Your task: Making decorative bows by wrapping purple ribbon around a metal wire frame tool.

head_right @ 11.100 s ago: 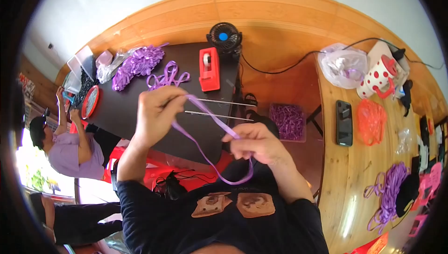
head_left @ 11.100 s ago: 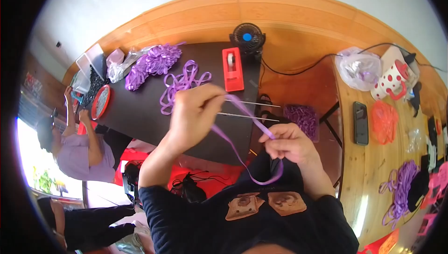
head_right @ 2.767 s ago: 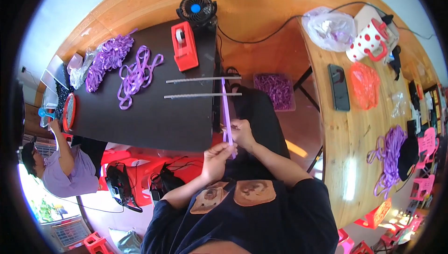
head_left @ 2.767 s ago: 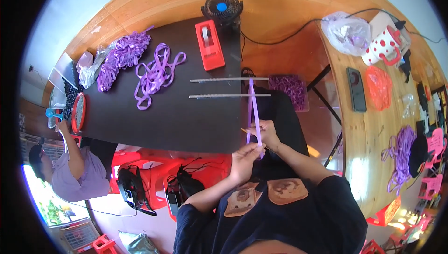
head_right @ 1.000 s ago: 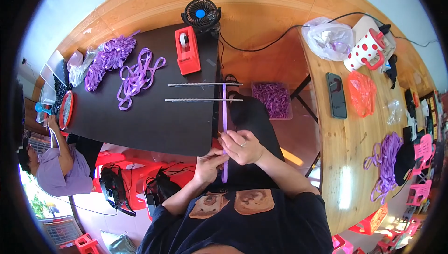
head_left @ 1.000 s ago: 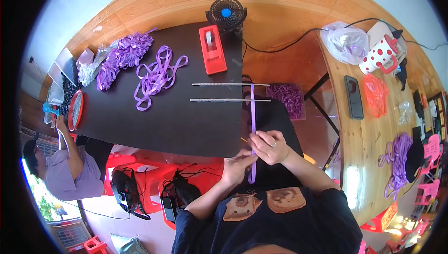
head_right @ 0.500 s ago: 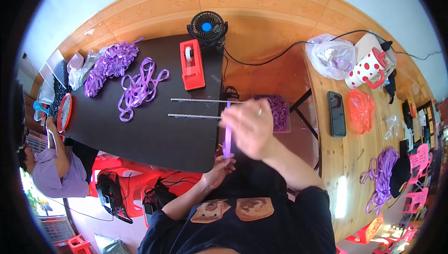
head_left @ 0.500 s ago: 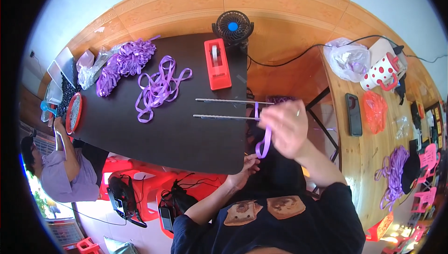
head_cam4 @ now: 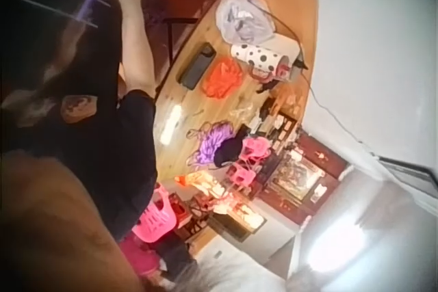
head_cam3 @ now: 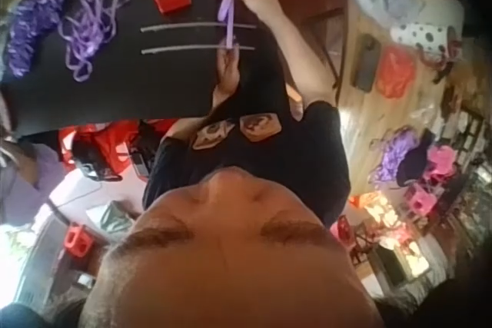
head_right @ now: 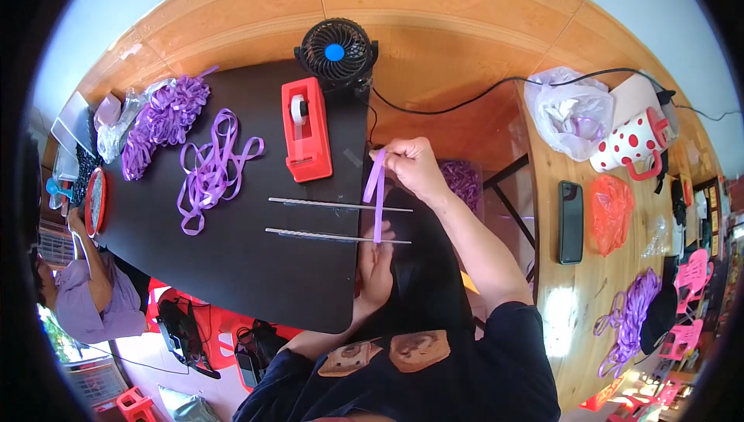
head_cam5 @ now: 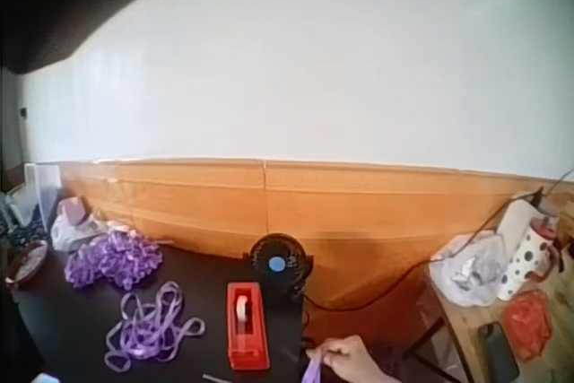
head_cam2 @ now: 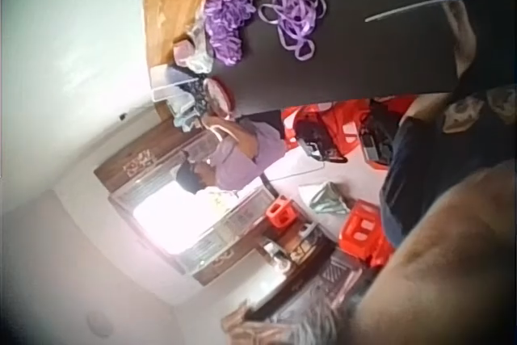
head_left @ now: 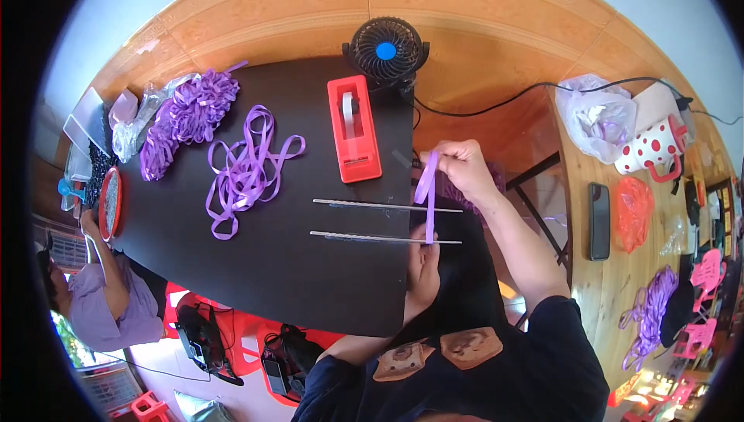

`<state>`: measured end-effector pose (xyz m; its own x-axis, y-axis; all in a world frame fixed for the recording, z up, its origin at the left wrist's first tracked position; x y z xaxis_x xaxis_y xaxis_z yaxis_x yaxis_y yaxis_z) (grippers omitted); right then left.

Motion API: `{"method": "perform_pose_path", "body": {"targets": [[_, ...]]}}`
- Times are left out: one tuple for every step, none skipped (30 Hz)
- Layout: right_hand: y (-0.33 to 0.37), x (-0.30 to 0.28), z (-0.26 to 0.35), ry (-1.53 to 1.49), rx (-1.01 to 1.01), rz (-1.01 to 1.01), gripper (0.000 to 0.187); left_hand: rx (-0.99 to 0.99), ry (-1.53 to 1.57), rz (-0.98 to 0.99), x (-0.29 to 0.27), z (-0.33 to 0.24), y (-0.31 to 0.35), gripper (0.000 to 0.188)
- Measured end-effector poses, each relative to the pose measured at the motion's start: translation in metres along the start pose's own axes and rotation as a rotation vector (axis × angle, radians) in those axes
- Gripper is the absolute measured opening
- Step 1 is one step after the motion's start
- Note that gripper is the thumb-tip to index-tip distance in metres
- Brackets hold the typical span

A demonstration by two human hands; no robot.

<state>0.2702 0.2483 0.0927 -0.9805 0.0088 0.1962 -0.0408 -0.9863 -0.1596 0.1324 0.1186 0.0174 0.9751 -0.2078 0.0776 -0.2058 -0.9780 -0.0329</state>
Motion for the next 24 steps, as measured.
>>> {"method": "perform_pose_path", "body": {"targets": [[0.001,-0.002,-0.013,-0.116,0.115,-0.015,0.007,0.163,-0.02,-0.086,-0.002,-0.018,-0.007,0.035],[0.002,-0.004,-0.026,-0.231,0.227,-0.031,0.009,0.114,-0.017,-0.092,-0.002,-0.018,-0.012,0.031],[0.005,-0.007,-0.037,-0.179,0.287,-0.012,0.01,0.109,-0.02,-0.09,0.0,-0.016,-0.015,0.031],[0.008,-0.003,-0.042,-0.207,0.36,-0.011,0.011,0.077,-0.072,-0.143,0.0,-0.013,-0.018,0.033],[0.012,0.002,-0.047,-0.233,0.431,-0.011,0.013,0.046,-0.123,-0.195,0.0,-0.011,-0.02,0.034],[0.02,0.006,-0.05,-0.251,0.507,-0.064,0.012,0.044,-0.124,-0.197,0.003,-0.011,-0.025,0.034],[0.029,0.003,-0.062,-0.26,0.584,-0.077,0.011,0.17,-0.084,-0.254,0.008,-0.019,-0.031,0.035],[0.039,-0.003,-0.082,-0.269,0.657,-0.092,0.01,0.297,-0.041,-0.309,0.011,-0.028,-0.035,0.036],[0.049,-0.005,-0.1,-0.283,0.627,-0.043,0.011,0.299,-0.048,-0.306,0.013,-0.029,-0.037,0.036],[0.06,-0.001,-0.106,-0.406,0.665,-0.068,0.01,0.308,-0.086,-0.309,0.011,-0.031,-0.039,0.036],[0.07,0.007,-0.103,-0.528,0.697,-0.098,0.01,0.319,-0.121,-0.308,0.01,-0.034,-0.04,0.035],[0.077,0.012,-0.101,-0.554,0.674,-0.204,0.011,0.28,-0.029,-0.257,0.009,-0.029,-0.041,0.03],[0.086,0.015,-0.099,-0.55,0.707,-0.251,0.011,0.287,-0.028,-0.256,0.01,-0.031,-0.038,0.03],[0.088,0.026,-0.083,-0.545,0.745,-0.295,0.011,0.262,0.08,-0.274,0.008,-0.029,-0.033,0.026],[0.094,0.031,-0.064,-0.378,0.795,-0.332,0.012,0.236,0.187,-0.291,0.006,-0.028,-0.029,0.023],[0.103,0.024,-0.075,-0.382,0.778,-0.342,0.012,0.273,-0.005,-0.293,0.006,-0.035,-0.031,0.018],[0.114,0.018,-0.097,-0.499,0.693,-0.293,0.013,0.285,-0.005,-0.277,0.006,-0.037,-0.026,0.018],[0.123,0.018,-0.107,-0.613,0.613,-0.235,0.014,0.236,-0.001,-0.213,0.005,-0.032,-0.02,0.019],[0.131,0.03,-0.099,-0.639,0.625,-0.316,0.015,0.185,0.001,-0.154,0.004,-0.03,-0.014,0.021],[0.14,0.033,-0.099,-0.645,0.62,-0.315,0.015,0.054,-0.031,-0.151,0.001,-0.029,-0.007,0.021],[0.153,0.035,-0.103,-0.666,0.672,-0.358,0.015,0.055,-0.038,-0.146,0.0,-0.026,0.001,0.021],[0.169,0.036,-0.109,-0.687,0.724,-0.403,0.016,-0.035,0.009,-0.14,-0.003,-0.014,0.011,0.022],[0.184,0.037,-0.114,-0.676,0.718,-0.326,0.018,-0.131,0.054,-0.132,-0.003,-0.013,0.02,0.023],[0.201,0.029,-0.119,-0.688,0.719,-0.335,0.018,-0.24,0.038,-0.115,-0.004,-0.013,0.031,0.024]]}}
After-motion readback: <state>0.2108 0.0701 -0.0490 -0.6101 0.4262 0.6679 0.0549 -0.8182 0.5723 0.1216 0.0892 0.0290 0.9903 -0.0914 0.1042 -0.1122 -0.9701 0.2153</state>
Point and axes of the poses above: each hand's wrist, its own y-axis away from the middle knuckle, its own x-axis out of the palm, z = x × y, the point moved 5 cm from there along -y, towards the middle knuckle, and after that the axes turned 10 degrees about -y, right-handed, at the moved point
